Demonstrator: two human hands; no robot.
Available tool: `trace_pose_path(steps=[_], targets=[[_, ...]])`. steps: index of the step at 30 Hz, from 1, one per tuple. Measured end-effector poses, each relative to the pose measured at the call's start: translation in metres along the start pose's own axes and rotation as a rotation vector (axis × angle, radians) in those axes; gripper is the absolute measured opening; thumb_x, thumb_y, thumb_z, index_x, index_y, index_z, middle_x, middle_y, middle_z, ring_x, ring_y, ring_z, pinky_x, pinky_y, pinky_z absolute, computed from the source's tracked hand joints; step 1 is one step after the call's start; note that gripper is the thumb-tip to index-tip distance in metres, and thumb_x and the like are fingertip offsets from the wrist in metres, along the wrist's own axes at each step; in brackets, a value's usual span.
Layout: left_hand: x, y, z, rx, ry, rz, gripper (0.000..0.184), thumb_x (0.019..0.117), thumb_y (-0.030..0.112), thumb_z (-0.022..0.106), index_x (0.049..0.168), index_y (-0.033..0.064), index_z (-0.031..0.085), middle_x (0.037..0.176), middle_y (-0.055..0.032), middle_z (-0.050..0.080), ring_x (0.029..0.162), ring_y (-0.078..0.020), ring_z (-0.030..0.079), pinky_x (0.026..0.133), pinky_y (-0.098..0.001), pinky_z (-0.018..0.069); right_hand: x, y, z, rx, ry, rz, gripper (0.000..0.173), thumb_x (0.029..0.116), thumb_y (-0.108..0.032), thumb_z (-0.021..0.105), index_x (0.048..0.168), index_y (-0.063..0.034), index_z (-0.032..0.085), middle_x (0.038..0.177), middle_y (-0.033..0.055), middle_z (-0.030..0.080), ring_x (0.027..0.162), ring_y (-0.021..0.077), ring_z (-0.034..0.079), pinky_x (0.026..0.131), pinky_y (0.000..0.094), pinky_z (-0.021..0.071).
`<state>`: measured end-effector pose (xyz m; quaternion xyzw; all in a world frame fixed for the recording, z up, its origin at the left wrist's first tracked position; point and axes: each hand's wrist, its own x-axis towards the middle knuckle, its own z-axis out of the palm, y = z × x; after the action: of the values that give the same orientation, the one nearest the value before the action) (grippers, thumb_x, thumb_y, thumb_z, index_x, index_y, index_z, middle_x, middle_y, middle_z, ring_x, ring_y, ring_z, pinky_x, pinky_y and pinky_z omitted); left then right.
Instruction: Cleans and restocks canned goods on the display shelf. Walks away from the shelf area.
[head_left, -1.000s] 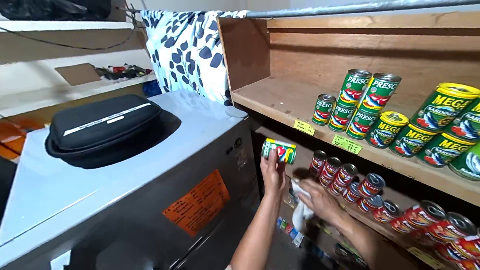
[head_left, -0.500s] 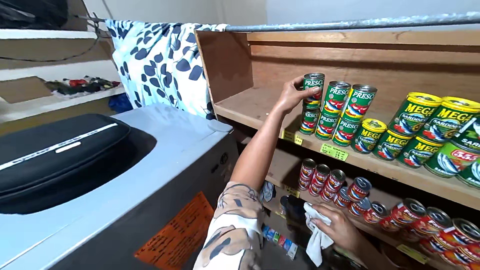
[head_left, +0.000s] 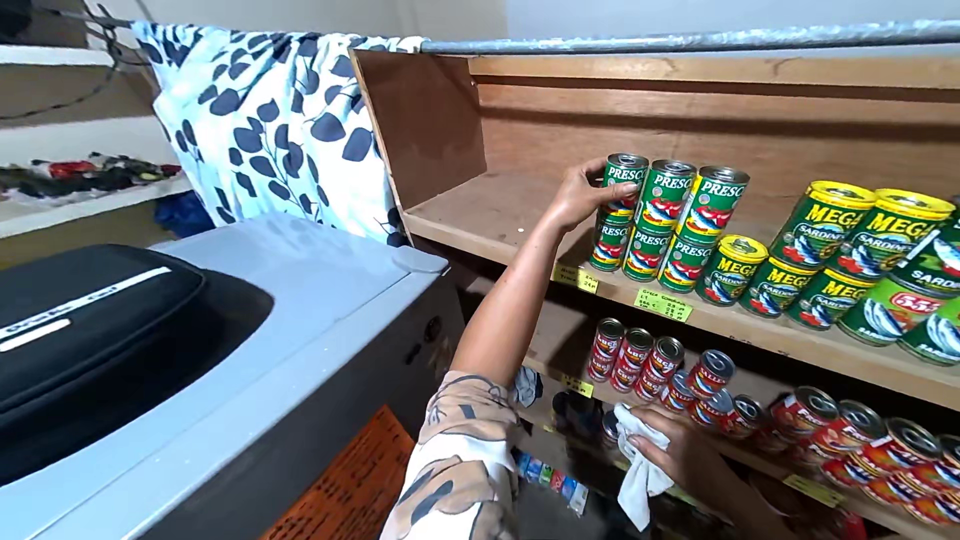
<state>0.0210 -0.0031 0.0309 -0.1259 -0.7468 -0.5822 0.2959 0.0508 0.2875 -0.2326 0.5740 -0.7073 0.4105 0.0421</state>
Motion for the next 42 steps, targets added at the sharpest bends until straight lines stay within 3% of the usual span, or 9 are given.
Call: trace_pose_path(steps=[6,9,11,15,20,32,39,42], targets=[[-0.002,-0.004,-0.001,0.002,-0.036,0.020,0.037,0.0945,0.000,0.066,0.130,-0.0057,0.058,0.110,-0.0099,0.070,0.093,-0.0095,0.069,0.088,-0.0283,0.0582,0.004,-0.003,0.000,-0.008,-0.010,-0.018,0.034,0.0909,-0.026,0.067,0.112,-0.0004,0.076,0.110,0.0125,0.076,0.100,0.0193,0.074,0.092,0.0328,0.0578],[-0.008,-0.011,-0.003,0.011,-0.070,0.007,0.066,0.0927,0.005,0.068,0.151,-0.0040,0.038,0.133,-0.0167,0.061,0.113,-0.0153,0.064,0.100,-0.0326,0.0534,0.003,-0.001,0.002,-0.008,-0.002,-0.038,0.034,0.0909,-0.027,0.067,0.112,-0.0010,0.076,0.109,0.0118,0.076,0.100,0.0177,0.073,0.092,0.0304,0.0574],[-0.019,-0.021,-0.008,0.055,-0.094,-0.078,0.082,0.0865,0.005,0.074,0.156,0.0002,0.031,0.143,-0.0183,0.055,0.123,-0.0198,0.061,0.104,-0.0357,0.0517,0.001,0.001,0.002,-0.003,-0.005,-0.030,0.034,0.0914,-0.026,0.067,0.112,-0.0007,0.076,0.109,0.0120,0.076,0.101,0.0180,0.073,0.093,0.0309,0.0571],[-0.039,-0.051,-0.016,0.126,-0.178,-0.165,0.083,0.0790,0.001,0.080,0.151,-0.0020,0.039,0.132,-0.0182,0.062,0.111,-0.0188,0.067,0.097,-0.0338,0.0559,-0.003,0.006,0.005,0.012,-0.009,-0.026,0.034,0.0898,-0.025,0.068,0.111,0.0003,0.076,0.108,0.0135,0.076,0.101,0.0199,0.073,0.093,0.0329,0.0575],[-0.047,-0.056,-0.013,0.099,-0.201,-0.149,0.056,0.0845,-0.006,0.075,0.136,-0.0067,0.054,0.116,-0.0144,0.070,0.099,-0.0121,0.070,0.092,-0.0290,0.0580,-0.002,0.002,0.008,0.008,-0.051,-0.025,0.033,0.0907,-0.025,0.069,0.112,-0.0003,0.075,0.109,0.0132,0.076,0.100,0.0202,0.074,0.092,0.0328,0.0579],[-0.052,-0.058,-0.011,0.122,-0.150,-0.137,0.052,0.0849,-0.004,0.076,0.134,-0.0056,0.057,0.116,-0.0139,0.071,0.100,-0.0136,0.071,0.093,-0.0311,0.0584,-0.001,0.000,0.014,0.054,-0.090,-0.007,0.034,0.0924,-0.024,0.070,0.115,-0.0001,0.074,0.112,0.0139,0.075,0.105,0.0210,0.072,0.096,0.0345,0.0569],[-0.056,-0.064,-0.009,0.124,-0.087,-0.127,0.077,0.0822,-0.004,0.079,0.150,0.0003,0.043,0.136,-0.0160,0.062,0.115,-0.0194,0.067,0.100,-0.0354,0.0562,-0.002,-0.004,0.015,0.127,-0.171,0.068,0.034,0.0946,-0.023,0.069,0.119,0.0015,0.073,0.116,0.0196,0.073,0.108,0.0302,0.071,0.098,0.0458,0.0554],[-0.065,-0.070,-0.004,0.134,0.144,-0.019,0.071,0.0908,0.007,0.073,0.153,0.0018,0.040,0.148,-0.0172,0.053,0.128,-0.0227,0.059,0.106,-0.0392,0.0515,-0.006,-0.006,0.014,0.130,-0.197,0.085,0.036,0.0948,-0.022,0.069,0.123,0.0008,0.071,0.118,0.0198,0.072,0.109,0.0305,0.071,0.100,0.0455,0.0546]])
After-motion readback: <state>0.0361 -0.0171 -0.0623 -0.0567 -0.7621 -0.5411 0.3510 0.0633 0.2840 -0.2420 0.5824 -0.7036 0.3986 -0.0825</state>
